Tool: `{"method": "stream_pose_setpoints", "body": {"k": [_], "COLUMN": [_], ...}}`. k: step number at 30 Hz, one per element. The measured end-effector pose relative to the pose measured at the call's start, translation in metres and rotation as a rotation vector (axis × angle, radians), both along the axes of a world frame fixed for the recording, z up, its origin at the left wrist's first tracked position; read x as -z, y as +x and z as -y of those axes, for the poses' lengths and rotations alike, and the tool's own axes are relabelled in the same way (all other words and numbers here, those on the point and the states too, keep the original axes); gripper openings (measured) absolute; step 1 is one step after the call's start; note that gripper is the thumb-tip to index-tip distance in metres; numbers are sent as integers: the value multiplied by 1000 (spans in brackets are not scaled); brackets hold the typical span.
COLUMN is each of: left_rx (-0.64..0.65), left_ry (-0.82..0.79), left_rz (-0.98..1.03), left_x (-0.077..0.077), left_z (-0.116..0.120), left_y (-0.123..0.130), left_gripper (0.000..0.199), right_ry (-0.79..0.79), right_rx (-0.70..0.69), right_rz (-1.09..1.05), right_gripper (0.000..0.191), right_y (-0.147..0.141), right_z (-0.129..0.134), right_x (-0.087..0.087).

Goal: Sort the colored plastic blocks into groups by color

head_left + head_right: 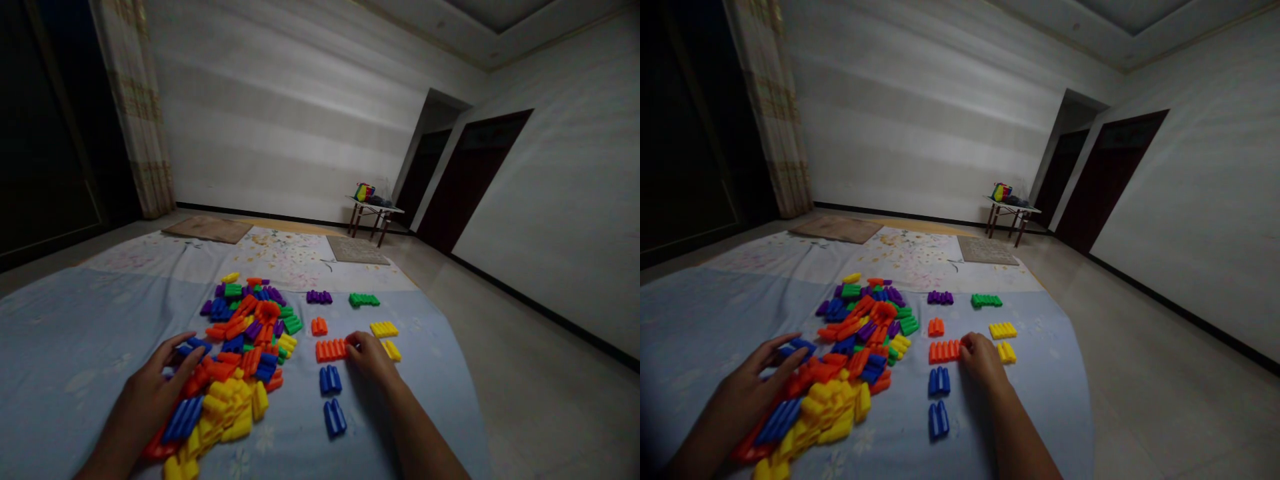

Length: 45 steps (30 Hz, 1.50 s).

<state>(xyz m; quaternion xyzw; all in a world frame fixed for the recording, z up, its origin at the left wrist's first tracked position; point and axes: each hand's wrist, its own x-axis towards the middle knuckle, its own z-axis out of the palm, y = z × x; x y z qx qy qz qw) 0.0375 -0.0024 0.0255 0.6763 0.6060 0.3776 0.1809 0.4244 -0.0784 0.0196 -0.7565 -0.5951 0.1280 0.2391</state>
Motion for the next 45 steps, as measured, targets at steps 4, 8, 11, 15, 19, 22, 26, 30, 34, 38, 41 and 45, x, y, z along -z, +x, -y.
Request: {"method": "stream_pose_setpoints", "body": {"k": [4,8,11,15,19,22,26,30,34,38,41,45], "left_rx": [-12,-40,-15,54,123,146,160,173,258,353,407,466], "left_ry": [-9,-36,-49,-67,-16,-9,28,51,107,164,197,255], "left_rz": [-10,-15,2,40,67,67,58,39,-1,-57,-111,-203], "left_x": [-6,-10,-7,-6,-14,-18,-15,-19,-30,-30,-24,-19], "left_z": [3,5,4,7,15,18,18,24,42,58,63,64], "left_y": [2,5,5,7,12,14,15,24,42,61,70,76], "left_gripper": [53,54,56,54,49,48,47,48,45,42,42,42], "right_ry": [34,92,153,225,300,324,364,425,459,432,379,376], "right_rx": [-36,-24,8,-41,-101,-111,-130,-238,-470,-659,-726,-717], "right_rz": [-17,-33,-42,-61,-87,-96,-101,-125,-180,-201,-170,-116], "right_gripper": [20,23,28,29,28,27,26,21,24,43,60,55], "right_y": [-2,-1,-1,-9,-14,-13,-16,-37,-74,-106,-119,-124], "right_z": [-1,-2,-1,2,5,5,7,14,25,34,35,32], "right_x": [5,8,6,3,7,10,1,-18,-37,-47,-45,-38]}}
